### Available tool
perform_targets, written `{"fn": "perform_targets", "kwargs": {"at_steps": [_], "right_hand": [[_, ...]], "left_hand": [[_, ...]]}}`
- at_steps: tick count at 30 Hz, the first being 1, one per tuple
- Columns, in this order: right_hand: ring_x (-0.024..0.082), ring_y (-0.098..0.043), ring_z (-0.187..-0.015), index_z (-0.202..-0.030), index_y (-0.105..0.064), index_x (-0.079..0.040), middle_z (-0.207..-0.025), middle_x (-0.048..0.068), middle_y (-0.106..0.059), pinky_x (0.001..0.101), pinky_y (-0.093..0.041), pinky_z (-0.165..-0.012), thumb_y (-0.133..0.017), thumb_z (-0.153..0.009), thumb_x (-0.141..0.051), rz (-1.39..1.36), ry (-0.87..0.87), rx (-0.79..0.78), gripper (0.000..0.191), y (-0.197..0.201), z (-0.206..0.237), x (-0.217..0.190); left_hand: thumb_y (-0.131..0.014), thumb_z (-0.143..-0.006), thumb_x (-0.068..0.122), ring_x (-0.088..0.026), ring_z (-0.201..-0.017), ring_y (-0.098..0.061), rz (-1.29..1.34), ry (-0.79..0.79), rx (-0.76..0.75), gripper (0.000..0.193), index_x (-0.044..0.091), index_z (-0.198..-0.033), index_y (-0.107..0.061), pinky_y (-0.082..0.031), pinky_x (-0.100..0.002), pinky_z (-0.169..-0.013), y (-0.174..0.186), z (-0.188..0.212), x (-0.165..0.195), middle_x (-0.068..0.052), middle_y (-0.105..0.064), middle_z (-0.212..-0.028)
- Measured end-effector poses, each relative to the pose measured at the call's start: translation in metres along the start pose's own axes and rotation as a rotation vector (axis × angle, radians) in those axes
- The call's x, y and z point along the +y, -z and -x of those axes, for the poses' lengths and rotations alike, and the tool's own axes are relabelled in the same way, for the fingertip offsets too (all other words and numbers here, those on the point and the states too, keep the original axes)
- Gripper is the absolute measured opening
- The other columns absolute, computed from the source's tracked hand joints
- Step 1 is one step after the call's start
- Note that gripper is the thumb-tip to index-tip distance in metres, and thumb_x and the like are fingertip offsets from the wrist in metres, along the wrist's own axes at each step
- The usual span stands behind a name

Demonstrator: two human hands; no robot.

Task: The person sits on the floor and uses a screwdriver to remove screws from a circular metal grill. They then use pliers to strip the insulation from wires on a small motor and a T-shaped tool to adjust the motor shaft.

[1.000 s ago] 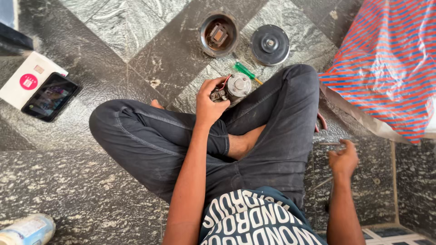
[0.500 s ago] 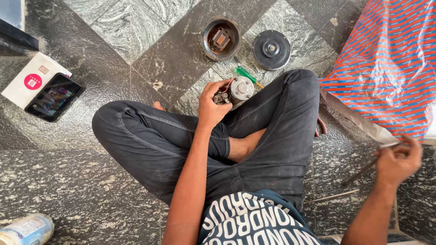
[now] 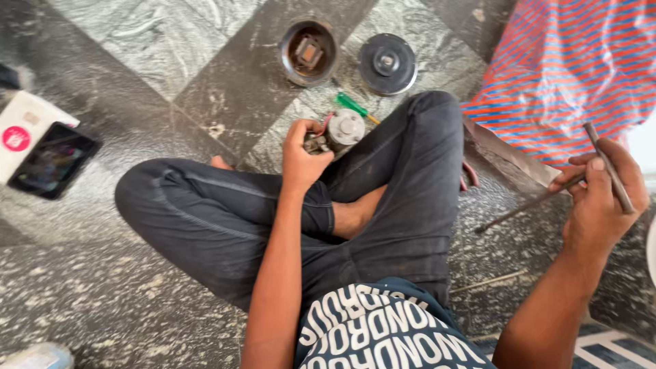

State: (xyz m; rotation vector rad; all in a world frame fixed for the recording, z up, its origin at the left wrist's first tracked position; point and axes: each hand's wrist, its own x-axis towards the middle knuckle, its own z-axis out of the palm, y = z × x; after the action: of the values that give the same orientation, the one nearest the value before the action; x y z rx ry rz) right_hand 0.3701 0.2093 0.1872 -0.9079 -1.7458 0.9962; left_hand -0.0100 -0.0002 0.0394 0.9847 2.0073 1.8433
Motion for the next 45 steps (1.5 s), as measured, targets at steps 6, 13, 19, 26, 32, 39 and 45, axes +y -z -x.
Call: {"fn": "perform_targets", "kwargs": {"at_steps": [6,13,19,26,32,39,45], "right_hand": [[0.017,-0.063,-0.072,-0.132,-0.062,0.008,-0.098,0.015,-0.068,0.0298,-0.051,-0.061,-0.056,-0.115,-0.001,0.103,-0.182,-0.036,0.021,-0.022,0.009,0.015],[0.026,-0.065,-0.082,-0.128,-0.067,0.0,-0.106,0.016,-0.07,0.0376,-0.052,-0.074,-0.061,-0.103,-0.001,0.587,0.003,-0.275,0.026,-0.031,0.029,0.069],[0.042,-0.066,-0.1,-0.127,-0.067,-0.004,-0.109,0.022,-0.065,0.0478,-0.053,-0.089,-0.06,-0.098,0.002,0.793,0.029,-0.377,0.03,-0.033,0.047,0.113],[0.042,-0.064,-0.098,-0.127,-0.067,-0.006,-0.109,0.021,-0.064,0.0487,-0.052,-0.086,-0.062,-0.095,0.0,0.818,0.007,-0.466,0.033,-0.035,0.056,0.128],[0.038,-0.065,-0.09,-0.127,-0.066,-0.006,-0.106,0.019,-0.064,0.0471,-0.052,-0.081,-0.064,-0.094,-0.004,0.755,-0.04,-0.412,0.033,-0.042,0.056,0.127],[0.038,-0.064,-0.088,-0.123,-0.07,-0.007,-0.102,0.02,-0.063,0.0474,-0.052,-0.081,-0.072,-0.084,-0.002,0.829,-0.048,-0.465,0.04,-0.043,0.055,0.129],[0.036,-0.065,-0.086,-0.121,-0.072,-0.009,-0.104,0.019,-0.064,0.0462,-0.053,-0.079,-0.073,-0.081,-0.001,0.852,-0.139,-0.369,0.04,-0.048,0.046,0.129]], "left_hand": [[-0.078,-0.064,-0.001,-0.025,-0.091,-0.067,-0.018,0.015,0.012,0.039,0.002,-0.098,-0.059,-0.054,-0.034,-0.083,-0.003,0.0,-0.002,-0.009,-0.062,-0.099],[-0.078,-0.064,-0.001,-0.025,-0.091,-0.068,-0.011,0.032,0.01,0.038,0.002,-0.098,-0.06,-0.054,-0.034,-0.083,-0.002,0.0,-0.001,-0.009,-0.063,-0.098],[-0.077,-0.066,-0.001,-0.024,-0.091,-0.067,-0.058,0.062,0.022,0.036,0.001,-0.098,-0.06,-0.054,-0.033,-0.083,-0.005,0.001,-0.002,-0.009,-0.063,-0.098],[-0.076,-0.067,-0.001,-0.022,-0.092,-0.066,0.001,0.054,-0.008,0.037,0.001,-0.099,-0.058,-0.054,-0.032,-0.084,-0.002,0.0,-0.001,-0.009,-0.063,-0.099],[-0.076,-0.067,-0.001,-0.023,-0.095,-0.066,-0.017,0.006,-0.029,0.038,0.002,-0.101,-0.058,-0.053,-0.032,-0.086,0.0,0.0,0.004,-0.01,-0.063,-0.101],[-0.076,-0.069,0.0,-0.027,-0.092,-0.067,-0.017,-0.026,-0.035,0.037,0.003,-0.101,-0.058,-0.054,-0.034,-0.085,0.006,0.001,0.005,-0.011,-0.064,-0.1],[-0.077,-0.068,0.001,-0.028,-0.091,-0.067,-0.089,-0.037,-0.02,0.037,0.002,-0.099,-0.058,-0.054,-0.037,-0.083,0.005,0.001,0.006,-0.011,-0.064,-0.099]]}}
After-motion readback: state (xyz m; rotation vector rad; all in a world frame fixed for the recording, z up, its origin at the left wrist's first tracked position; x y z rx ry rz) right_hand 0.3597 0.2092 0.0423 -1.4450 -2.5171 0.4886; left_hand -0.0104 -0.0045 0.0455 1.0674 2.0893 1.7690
